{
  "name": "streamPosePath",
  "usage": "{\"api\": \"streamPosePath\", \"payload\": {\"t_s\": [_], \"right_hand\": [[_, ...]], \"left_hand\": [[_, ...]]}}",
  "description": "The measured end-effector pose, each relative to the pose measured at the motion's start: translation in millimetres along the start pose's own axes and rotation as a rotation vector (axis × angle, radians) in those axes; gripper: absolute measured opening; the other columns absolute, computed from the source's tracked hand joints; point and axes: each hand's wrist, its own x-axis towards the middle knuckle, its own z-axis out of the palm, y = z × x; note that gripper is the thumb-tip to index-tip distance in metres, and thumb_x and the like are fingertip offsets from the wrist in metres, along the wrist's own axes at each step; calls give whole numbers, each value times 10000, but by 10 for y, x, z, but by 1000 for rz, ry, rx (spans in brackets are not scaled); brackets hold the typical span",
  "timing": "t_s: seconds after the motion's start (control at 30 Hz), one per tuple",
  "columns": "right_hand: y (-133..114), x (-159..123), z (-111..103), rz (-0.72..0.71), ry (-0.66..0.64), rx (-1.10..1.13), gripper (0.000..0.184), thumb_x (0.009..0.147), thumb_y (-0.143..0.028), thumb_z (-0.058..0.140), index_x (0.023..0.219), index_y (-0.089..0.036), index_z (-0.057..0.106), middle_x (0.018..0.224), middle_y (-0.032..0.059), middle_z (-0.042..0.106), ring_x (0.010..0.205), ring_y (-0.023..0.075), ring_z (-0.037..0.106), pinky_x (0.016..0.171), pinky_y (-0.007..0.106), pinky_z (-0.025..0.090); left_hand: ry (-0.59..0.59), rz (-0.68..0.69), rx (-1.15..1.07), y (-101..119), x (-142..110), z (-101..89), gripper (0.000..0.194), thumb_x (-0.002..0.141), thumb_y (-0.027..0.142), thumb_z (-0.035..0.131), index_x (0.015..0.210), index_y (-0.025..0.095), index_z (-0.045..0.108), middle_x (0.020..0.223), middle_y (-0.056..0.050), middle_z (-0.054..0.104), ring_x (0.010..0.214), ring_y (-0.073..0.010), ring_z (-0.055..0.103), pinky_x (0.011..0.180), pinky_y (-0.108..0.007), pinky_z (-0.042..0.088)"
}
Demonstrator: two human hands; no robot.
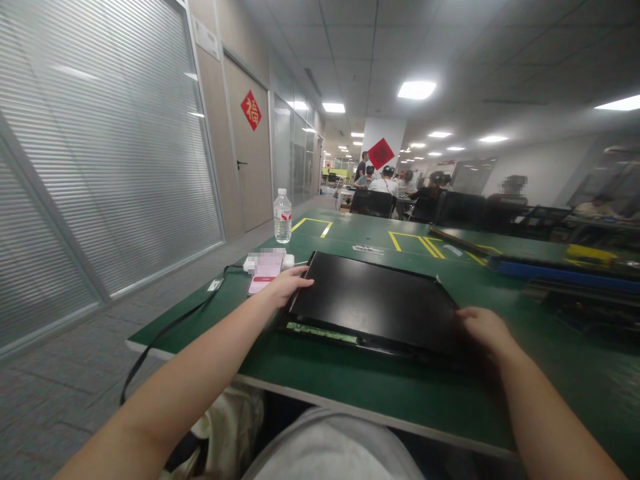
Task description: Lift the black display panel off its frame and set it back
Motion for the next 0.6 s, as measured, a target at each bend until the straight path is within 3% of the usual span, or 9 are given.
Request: {"api": "streamPosePath", "payload": {"t_s": [0.23,0.47,0.6], "right_hand": [[-41,-16,-1,23,-11,-31,357,675,-113,569,932,-219,793,1008,78,757,895,234,697,768,293,517],[-27,-14,19,23,-15,33,289,665,-124,591,849,-228,788,917,79,759,838,243,702,746,312,523],[-29,-17,18,37,-16,36,298,654,-125,591,854,-227,788,878,78,757,799,237,701,719,307,524]], "left_hand": [[-23,43,-73,-44,48,-42,739,637,30,803,1324,159,564,818,-68,760,681,-230,733,670,-357,605],[-20,97,-108,-82,61,-44,589,607,-7,785,1152,164,645,997,-82,747,775,-229,735,724,-358,600],[-54,115,-111,-92,65,-35,490,593,-12,781,1038,164,671,936,-57,746,721,-205,724,696,-338,601]]}}
